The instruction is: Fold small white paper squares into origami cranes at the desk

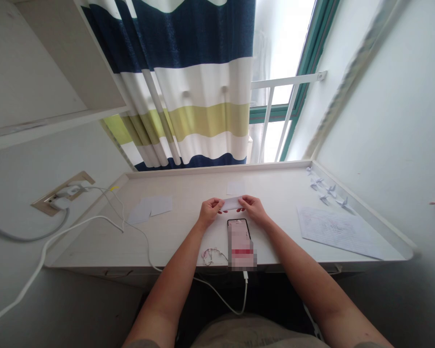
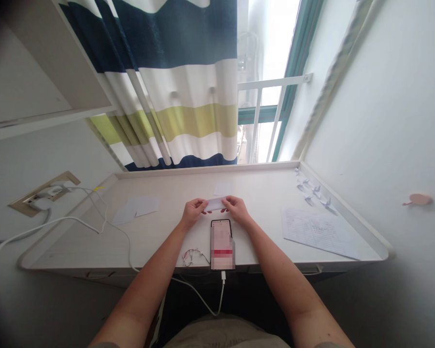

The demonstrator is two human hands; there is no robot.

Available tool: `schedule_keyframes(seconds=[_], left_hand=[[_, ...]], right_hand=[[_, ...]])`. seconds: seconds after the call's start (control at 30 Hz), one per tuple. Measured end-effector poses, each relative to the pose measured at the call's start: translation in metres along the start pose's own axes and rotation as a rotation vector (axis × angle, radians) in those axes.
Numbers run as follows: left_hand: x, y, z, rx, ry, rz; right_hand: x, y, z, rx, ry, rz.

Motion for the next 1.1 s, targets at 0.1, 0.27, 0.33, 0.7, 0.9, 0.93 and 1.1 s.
schedule_keyframes(seconds=[0.1,0.27,0.33,0.7,0.9,0.93,1.1], left_hand=[[0.001,0.0,0.0,0.009,0.009,-0.003],[0.005,0.0,-0.002,0.008,-0.002,0.032],[0.007,0.001,-0.002,-0.009,-0.012,0.029],[0.012,-0.003,0.002,-0.046,0.026,-0.162],[0.013,-0.003,0.001,-0.031,0.04,-0.148],[0.013,-0.003,0.002,-0.028,0.041,-0.143],[0.014,-0.004,0.004,-0.022,0.061,-0.142]], right_hand=[[-0.001,0.0,0.001,-0.01,-0.009,0.009],[-0.001,0.001,-0.001,-0.038,-0.014,0.018],[-0.001,0.002,-0.002,-0.039,-0.005,0.037],[-0.002,0.002,-0.001,-0.057,0.022,0.106],[-0.002,0.001,-0.003,-0.054,-0.004,0.105],[-0.002,0.001,-0.003,-0.053,-0.011,0.105],[-0.001,0.002,-0.001,-0.051,-0.01,0.098]])
Point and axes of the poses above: each hand's wrist, its own y-axis towards the middle knuckle, its own x-axis out of the palm, z = x × y, the point moved 4 cm from there along y, towards the middle knuckle, and after that the axes turned 7 degrees about y, right-handed, at the moved point
